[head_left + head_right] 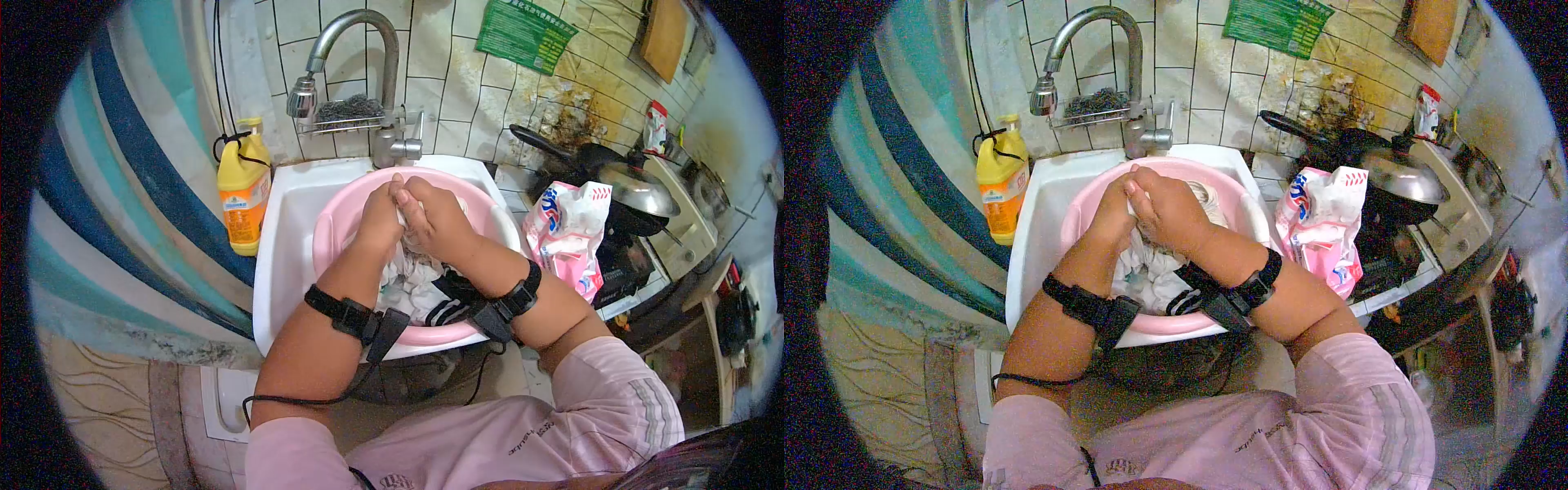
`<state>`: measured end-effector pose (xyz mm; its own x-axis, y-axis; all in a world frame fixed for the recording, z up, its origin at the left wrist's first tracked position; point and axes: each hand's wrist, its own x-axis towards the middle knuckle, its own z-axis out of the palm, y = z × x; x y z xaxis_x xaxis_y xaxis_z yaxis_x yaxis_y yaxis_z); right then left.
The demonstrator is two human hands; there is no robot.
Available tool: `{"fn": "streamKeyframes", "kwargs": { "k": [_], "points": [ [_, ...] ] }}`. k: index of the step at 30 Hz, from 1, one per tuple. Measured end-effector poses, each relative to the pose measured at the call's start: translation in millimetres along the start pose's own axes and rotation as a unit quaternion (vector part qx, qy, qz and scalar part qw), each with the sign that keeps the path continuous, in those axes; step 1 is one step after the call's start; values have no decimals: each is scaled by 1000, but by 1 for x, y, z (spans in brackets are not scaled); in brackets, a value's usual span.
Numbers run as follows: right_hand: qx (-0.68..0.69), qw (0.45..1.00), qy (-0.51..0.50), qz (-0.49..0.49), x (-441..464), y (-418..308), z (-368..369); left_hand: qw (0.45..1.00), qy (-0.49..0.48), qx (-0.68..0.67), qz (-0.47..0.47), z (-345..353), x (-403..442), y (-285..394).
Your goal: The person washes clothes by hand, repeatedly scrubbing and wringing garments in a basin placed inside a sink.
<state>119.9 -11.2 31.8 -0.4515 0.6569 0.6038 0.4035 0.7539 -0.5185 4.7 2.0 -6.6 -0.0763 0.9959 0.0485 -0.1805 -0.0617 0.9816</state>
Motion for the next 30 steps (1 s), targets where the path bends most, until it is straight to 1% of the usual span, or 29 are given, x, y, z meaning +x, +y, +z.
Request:
{"fn": "streamKeyframes", "kwargs": {
  "k": [1, 2, 3, 4, 5, 7, 8, 10, 11, 13, 14, 16, 20, 22, 23, 25, 26, 28, 29, 30],
  "points": [
    [31, 999, 9, -40, 0, -1, 1, 995, -16, -95, -28, 0, -1, 1],
    [30, 999, 7, -40, 2, 8, 4, 995, -15, -96, -28, -4, 7, -7],
    [13, 1000, 19, 9, 5, 25, 9, 999, -10, 37, 28, -10, 22, -22],
    [-4, 998, 34, 57, 8, 33, 11, 982, -7, 170, 84, -11, 27, -25],
    [-4, 998, 38, 57, 8, 42, 12, 981, -9, 172, 86, -11, 31, -28],
    [-26, 997, 29, 70, 10, 42, 10, 988, 11, 148, 46, -6, 22, -16],
    [-25, 997, 31, 72, 6, 37, 9, 988, 9, 150, 45, -4, 14, -10],
    [-68, 996, -11, 62, 2, 3, 1, 997, 10, 77, -20, 0, -5, 13],
    [-67, 996, -11, 62, 1, 2, 2, 997, 10, 77, -20, 0, -5, 13],
    [-74, 997, 8, -21, 0, 0, 3, 1000, -11, -6, -27, -1, -6, 11],
    [-75, 997, 5, -20, 3, 6, 4, 999, -11, -8, -29, 0, -5, 10],
    [-117, 988, 40, 95, 12, 29, 5, 996, 50, 74, 28, 4, -1, 4],
    [-86, 990, 36, 107, 9, 35, 7, 996, 37, 71, 31, 1, 7, -4],
    [-91, 991, -28, 96, 5, 0, -3, 993, 24, 112, 38, -4, 5, -1],
    [-90, 991, -28, 95, 3, -1, -2, 993, 25, 113, 38, -4, 4, 1],
    [-23, 1000, -12, -8, -1, -1, -3, 998, 26, -48, -18, 0, 0, 4],
    [-23, 1000, -13, -8, 1, 9, 1, 998, 27, -49, -18, 2, -2, 5],
    [-40, 996, 35, 67, 9, 38, 10, 996, 62, 56, 26, 6, -4, 7],
    [-42, 996, 36, 65, 9, 48, 12, 996, 61, 55, 29, 7, -4, 8],
    [-49, 995, 16, 81, 10, 47, 10, 996, 48, 76, 26, 8, -5, 8]
  ]
}}
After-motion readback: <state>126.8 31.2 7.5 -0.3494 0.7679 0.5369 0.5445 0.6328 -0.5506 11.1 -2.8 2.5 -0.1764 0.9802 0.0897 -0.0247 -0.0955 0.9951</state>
